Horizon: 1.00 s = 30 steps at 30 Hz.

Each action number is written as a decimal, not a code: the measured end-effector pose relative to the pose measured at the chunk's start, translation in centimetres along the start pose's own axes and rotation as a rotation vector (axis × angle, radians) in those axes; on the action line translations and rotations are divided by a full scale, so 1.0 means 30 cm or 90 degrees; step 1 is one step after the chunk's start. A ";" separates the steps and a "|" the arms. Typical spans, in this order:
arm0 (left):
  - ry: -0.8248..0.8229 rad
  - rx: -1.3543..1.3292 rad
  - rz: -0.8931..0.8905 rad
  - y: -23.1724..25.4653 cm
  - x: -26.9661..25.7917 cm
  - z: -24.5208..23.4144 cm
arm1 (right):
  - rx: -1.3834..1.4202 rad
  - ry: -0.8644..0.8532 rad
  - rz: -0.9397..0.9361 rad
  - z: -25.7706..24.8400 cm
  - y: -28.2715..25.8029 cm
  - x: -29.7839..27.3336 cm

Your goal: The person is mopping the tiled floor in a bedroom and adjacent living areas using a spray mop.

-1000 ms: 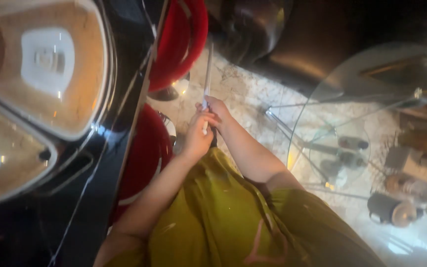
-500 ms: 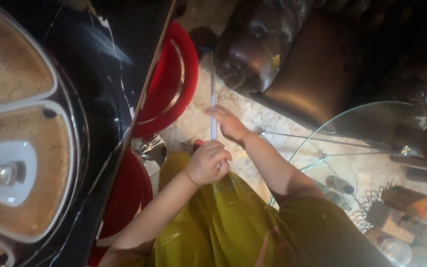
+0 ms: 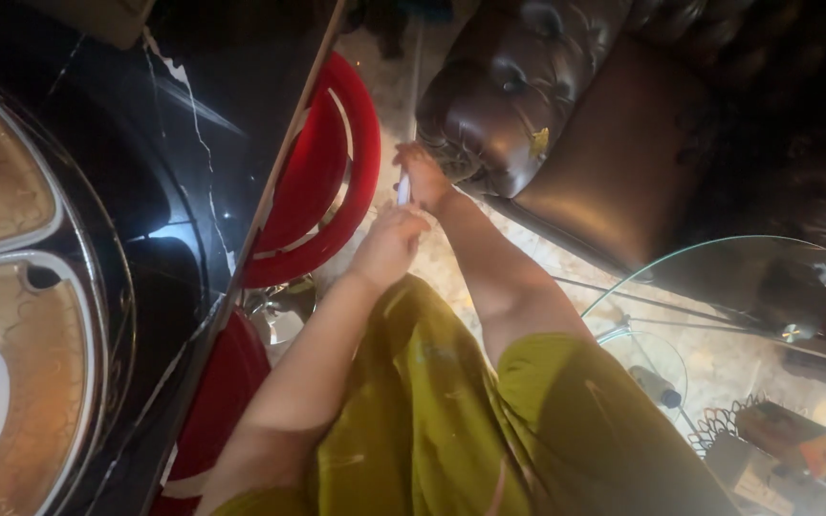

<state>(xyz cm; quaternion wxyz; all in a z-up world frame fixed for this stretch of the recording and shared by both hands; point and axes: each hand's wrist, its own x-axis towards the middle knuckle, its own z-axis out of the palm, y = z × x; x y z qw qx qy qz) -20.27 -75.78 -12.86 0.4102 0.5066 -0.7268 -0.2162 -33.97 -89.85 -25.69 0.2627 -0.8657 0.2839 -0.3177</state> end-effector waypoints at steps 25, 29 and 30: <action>-0.319 -0.193 0.131 0.544 0.032 -0.288 | 0.357 0.272 0.077 -0.067 -0.632 -0.202; -0.248 -0.188 0.136 0.502 0.020 -0.171 | 0.319 0.249 0.098 0.014 -0.495 -0.250; -0.223 -0.175 0.107 0.485 0.024 -0.149 | 0.268 0.202 0.118 0.031 -0.453 -0.253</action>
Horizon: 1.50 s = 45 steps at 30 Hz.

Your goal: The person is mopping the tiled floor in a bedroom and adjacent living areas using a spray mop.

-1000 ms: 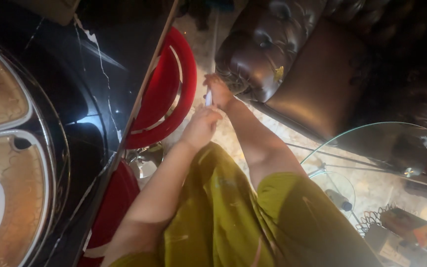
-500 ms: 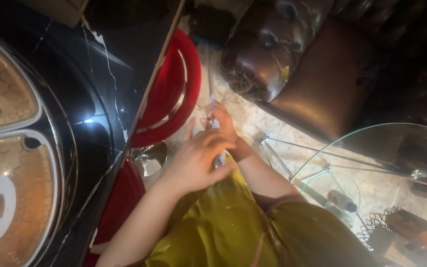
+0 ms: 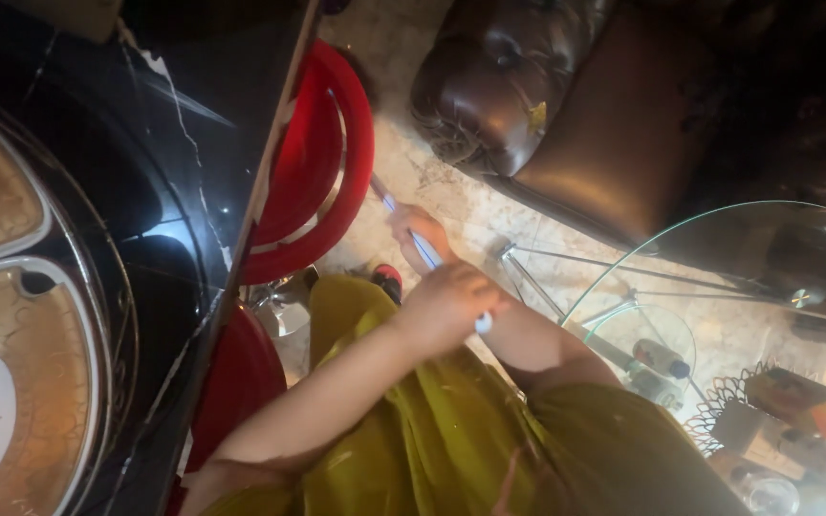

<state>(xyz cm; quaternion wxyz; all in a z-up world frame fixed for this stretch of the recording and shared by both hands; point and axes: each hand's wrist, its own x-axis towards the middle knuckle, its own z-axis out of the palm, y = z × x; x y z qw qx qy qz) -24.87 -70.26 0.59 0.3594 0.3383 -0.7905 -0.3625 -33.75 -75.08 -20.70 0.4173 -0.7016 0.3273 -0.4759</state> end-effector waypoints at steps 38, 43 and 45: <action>-0.009 -0.110 0.091 0.462 -0.679 -0.236 | -0.118 -0.028 0.038 0.259 -0.881 -0.430; -0.116 -0.202 0.109 0.534 -0.685 -0.221 | -0.040 -0.101 0.297 0.252 -0.823 -0.607; -0.139 -0.288 0.124 0.546 -0.668 -0.205 | -0.181 -0.021 0.172 0.259 -0.740 -0.676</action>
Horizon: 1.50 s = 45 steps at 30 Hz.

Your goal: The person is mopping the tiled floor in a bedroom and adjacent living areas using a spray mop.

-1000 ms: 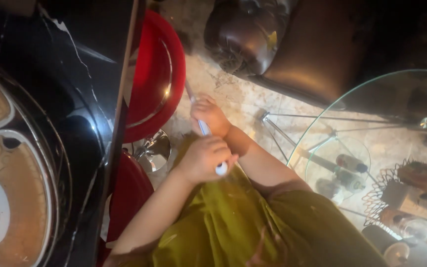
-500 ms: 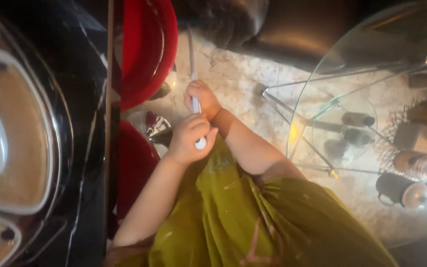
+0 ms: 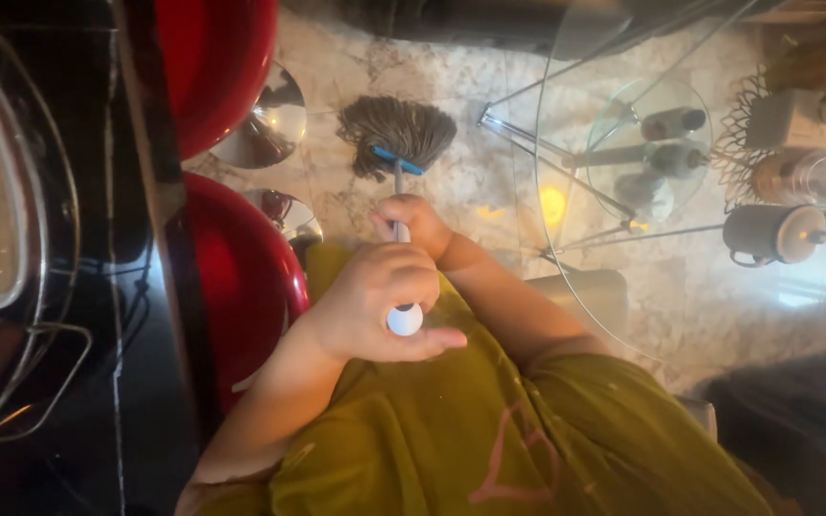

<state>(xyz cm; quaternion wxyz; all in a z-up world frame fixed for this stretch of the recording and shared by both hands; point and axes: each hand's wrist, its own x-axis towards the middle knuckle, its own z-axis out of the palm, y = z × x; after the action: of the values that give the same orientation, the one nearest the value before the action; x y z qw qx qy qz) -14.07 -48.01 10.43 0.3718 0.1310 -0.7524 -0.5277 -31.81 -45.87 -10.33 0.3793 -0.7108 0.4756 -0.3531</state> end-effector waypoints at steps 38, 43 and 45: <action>0.031 0.083 0.009 -0.610 0.283 0.331 | -0.255 0.256 0.014 -0.389 0.692 0.028; 0.073 0.109 -0.058 -0.488 0.289 0.256 | -0.204 0.288 -0.001 -0.343 0.535 0.066; 0.052 0.105 -0.034 -0.412 0.296 0.254 | -0.122 0.293 -0.026 -0.349 0.430 0.049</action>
<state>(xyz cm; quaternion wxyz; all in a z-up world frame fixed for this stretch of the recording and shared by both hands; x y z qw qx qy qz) -27.91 -52.98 1.89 0.3759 0.2025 -0.7739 -0.4678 -45.67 -52.75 -16.56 0.1847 -0.6541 0.5662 -0.4664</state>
